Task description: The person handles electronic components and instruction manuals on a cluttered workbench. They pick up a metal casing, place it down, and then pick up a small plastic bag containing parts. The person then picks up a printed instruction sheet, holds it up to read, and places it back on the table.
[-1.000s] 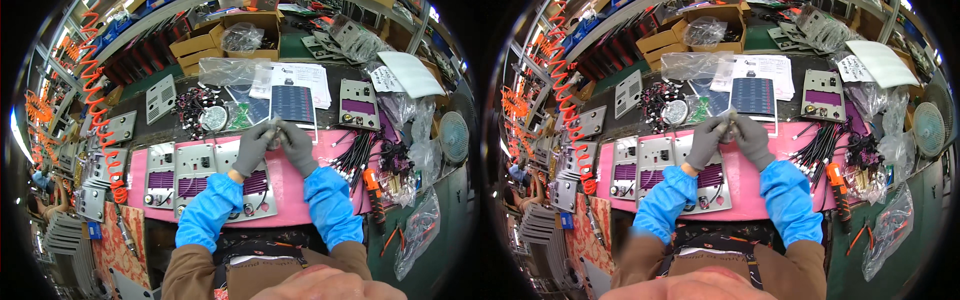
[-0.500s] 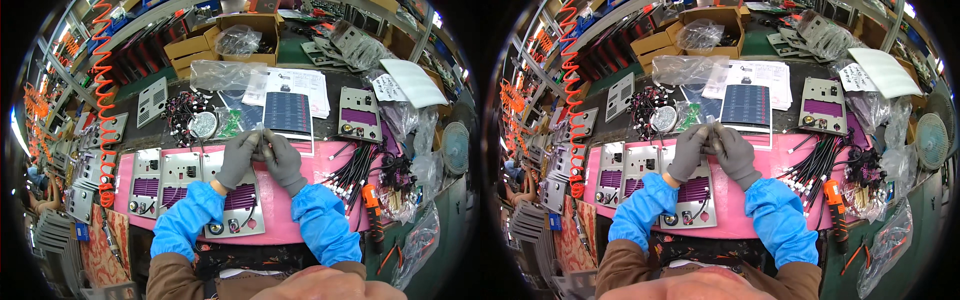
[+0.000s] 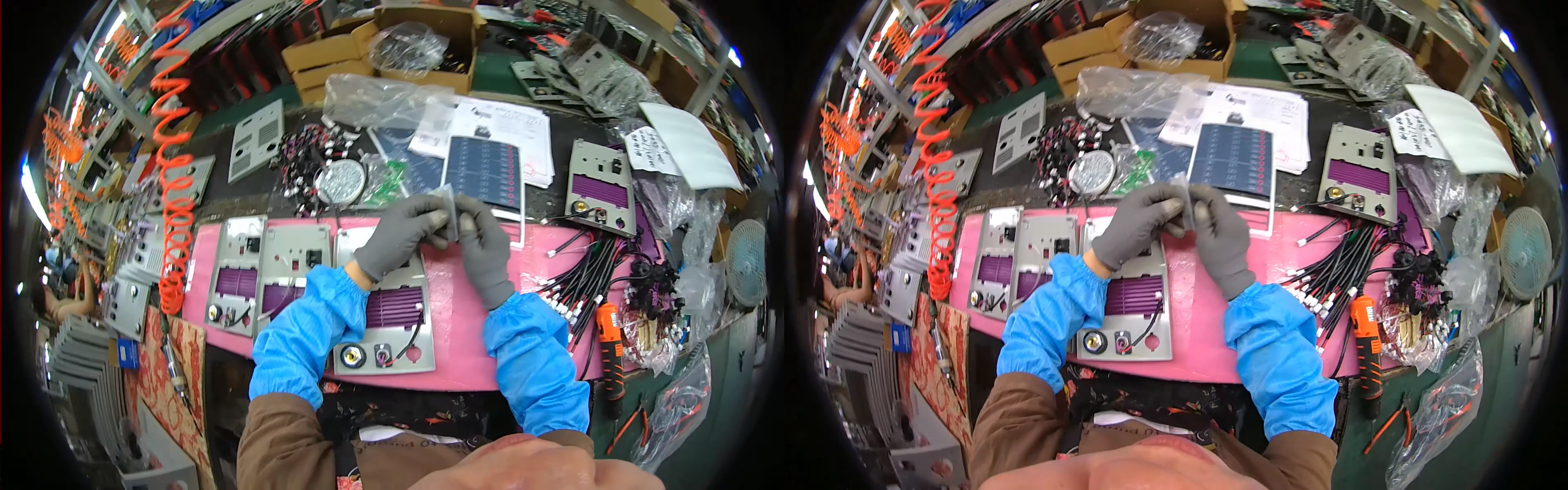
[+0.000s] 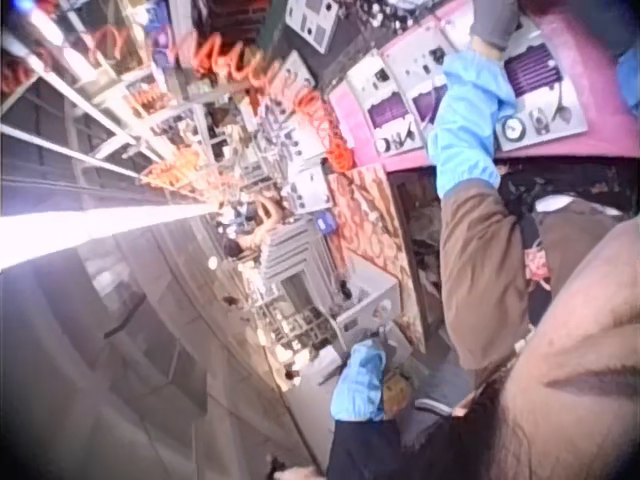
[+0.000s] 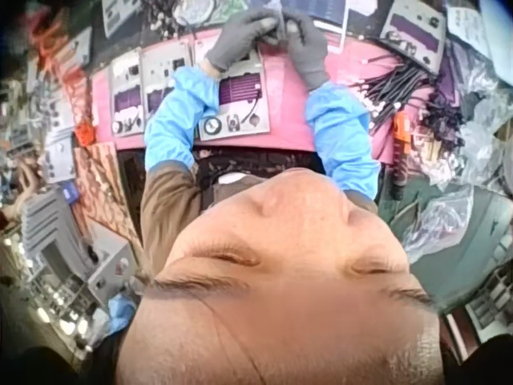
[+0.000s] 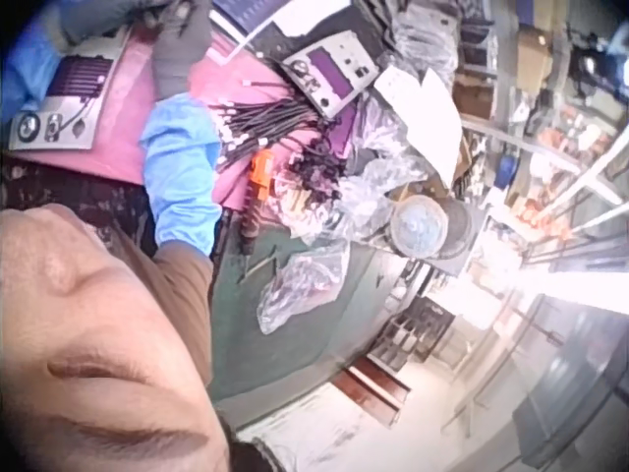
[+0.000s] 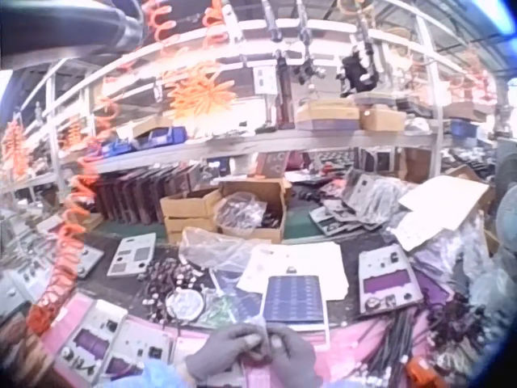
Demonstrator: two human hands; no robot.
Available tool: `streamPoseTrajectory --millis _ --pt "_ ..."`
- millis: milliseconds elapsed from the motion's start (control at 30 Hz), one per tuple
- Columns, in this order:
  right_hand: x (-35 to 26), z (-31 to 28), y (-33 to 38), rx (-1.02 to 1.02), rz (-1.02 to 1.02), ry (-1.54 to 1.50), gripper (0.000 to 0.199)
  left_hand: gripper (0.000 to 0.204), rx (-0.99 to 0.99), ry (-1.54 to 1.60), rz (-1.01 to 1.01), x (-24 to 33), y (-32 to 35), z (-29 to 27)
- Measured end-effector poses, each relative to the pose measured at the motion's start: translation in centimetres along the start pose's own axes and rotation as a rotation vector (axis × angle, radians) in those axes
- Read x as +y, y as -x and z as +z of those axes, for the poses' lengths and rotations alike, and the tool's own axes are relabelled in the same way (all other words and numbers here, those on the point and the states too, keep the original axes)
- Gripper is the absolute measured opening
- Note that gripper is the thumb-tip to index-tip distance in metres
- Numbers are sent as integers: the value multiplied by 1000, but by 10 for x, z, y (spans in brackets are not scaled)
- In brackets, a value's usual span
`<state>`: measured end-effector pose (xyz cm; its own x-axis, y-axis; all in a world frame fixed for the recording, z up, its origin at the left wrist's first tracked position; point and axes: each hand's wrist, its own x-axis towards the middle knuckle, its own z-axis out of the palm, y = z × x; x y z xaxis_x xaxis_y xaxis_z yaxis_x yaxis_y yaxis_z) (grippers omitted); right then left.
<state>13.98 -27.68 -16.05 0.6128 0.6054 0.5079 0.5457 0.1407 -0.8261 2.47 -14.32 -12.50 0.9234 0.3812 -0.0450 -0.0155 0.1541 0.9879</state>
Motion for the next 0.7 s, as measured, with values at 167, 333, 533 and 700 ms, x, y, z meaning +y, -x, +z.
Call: streamPoseTrajectory --millis 167,333,533,700 --pt "6 -1 2 -49 218 -297 26 29 20 86 -42 5 3 4" --pt "8 1 1 -31 165 -232 26 34 -6 71 -9 0 1 -1" --pt "-2 -4 -1 -47 117 -153 26 29 -6 20 1 0 -1 1" --pt "2 -2 1 -52 116 -155 26 29 9 36 18 -1 1 1"
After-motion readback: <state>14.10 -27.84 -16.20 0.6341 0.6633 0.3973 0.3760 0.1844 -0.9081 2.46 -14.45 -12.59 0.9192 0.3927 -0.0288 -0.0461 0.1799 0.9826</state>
